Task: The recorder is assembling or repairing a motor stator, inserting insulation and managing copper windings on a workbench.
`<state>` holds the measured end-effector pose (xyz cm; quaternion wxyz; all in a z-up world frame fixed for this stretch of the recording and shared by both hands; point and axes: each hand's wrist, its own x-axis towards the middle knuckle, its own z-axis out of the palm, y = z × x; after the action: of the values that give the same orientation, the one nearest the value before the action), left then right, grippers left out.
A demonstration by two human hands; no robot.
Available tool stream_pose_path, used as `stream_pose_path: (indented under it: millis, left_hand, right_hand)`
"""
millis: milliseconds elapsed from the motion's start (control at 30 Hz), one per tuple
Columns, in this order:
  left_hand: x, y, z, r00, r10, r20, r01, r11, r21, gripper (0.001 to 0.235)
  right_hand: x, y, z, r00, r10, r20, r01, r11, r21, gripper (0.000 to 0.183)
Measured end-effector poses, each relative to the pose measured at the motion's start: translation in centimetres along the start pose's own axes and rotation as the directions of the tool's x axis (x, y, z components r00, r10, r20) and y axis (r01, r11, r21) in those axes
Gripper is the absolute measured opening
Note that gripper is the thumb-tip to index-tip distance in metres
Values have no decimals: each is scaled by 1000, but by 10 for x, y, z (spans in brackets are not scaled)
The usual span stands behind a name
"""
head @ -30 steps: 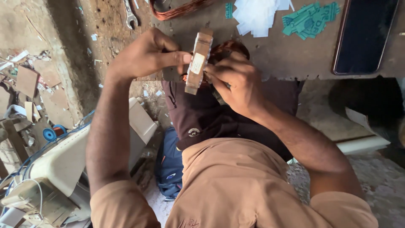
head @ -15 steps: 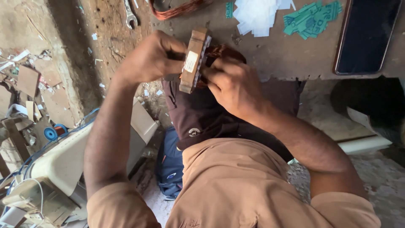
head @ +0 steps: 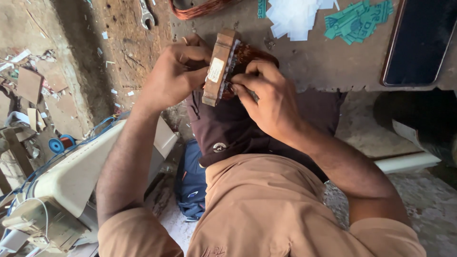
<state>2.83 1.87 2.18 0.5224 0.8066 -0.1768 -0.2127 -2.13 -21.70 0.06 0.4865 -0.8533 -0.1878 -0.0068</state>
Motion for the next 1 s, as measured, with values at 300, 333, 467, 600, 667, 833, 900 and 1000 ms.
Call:
stream_pose_path:
  millis: [300,333,467,600,667,833,900,1000]
  left_hand:
    - [-1,4,4,971,-232,-64,223,967,-123,15]
    - [-1,5,4,979,-196,-49,190,976,-102,14]
    - [-4,4,5,989,-123,-85,117,991,-69,13]
    - [-1,-1,3,993,-78,-90,76,997,-29,12]
    - [1,-3,0,999,-43,-23,45,998,53,16]
    - [-2,3,6,981,-165,-103,171,984,53,13]
    - [-5,5,8,948,-290,-130,278,955,-106,11]
    - [-3,4,7,977,-163,-136,151,984,-97,13]
  right_hand:
    - [3,6,-1,998,-15,61,15,1000,10,12]
    - [3,8,0,998,-12,59,12,1000,6,12]
    - [2,11,1,999,-27,41,26,999,19,12]
    - [8,10,-3,993,-93,70,95,995,-20,12]
    - [9,11,-4,993,-100,65,100,995,7,14]
    - [9,10,-4,998,-49,44,48,998,38,9]
    - [10,8,-6,997,-47,67,43,997,58,9]
    - [16,7,-10,993,-60,100,57,998,38,11]
